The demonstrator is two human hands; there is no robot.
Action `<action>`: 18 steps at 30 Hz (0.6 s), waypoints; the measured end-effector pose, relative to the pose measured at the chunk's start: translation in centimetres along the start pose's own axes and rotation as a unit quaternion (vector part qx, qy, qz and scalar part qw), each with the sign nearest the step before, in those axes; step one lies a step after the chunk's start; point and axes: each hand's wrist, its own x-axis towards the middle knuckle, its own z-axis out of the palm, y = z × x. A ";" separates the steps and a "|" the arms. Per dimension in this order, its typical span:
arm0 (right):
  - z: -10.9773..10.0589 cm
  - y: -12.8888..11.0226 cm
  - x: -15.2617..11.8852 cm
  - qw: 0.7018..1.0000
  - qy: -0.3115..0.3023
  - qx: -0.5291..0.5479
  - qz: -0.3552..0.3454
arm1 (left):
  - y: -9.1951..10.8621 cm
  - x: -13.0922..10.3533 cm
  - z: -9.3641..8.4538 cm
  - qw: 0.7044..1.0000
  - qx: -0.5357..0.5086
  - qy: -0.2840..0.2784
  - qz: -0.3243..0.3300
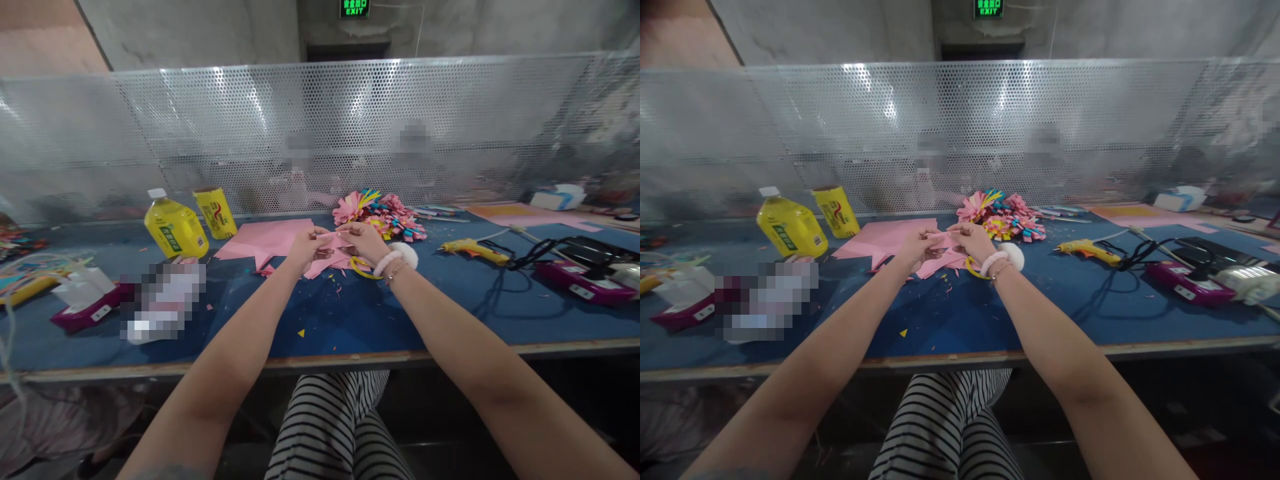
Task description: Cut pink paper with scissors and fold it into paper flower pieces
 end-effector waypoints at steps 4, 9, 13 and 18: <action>0.0 0.0 0.0 1.000 0.000 0.002 0.005 | 0.0 -0.1 0.0 1.000 -0.001 -0.001 -0.003; 0.0 -0.1 -0.1 1.000 0.004 0.015 0.011 | 0.0 -0.1 0.0 1.000 0.003 0.002 0.004; 0.1 -0.3 -0.2 1.000 0.010 0.005 0.007 | 0.1 -0.1 0.0 1.000 0.013 -0.001 0.010; 0.0 -0.4 -0.2 0.998 0.028 -0.053 -0.023 | 0.3 -0.2 0.1 0.999 0.031 0.000 0.018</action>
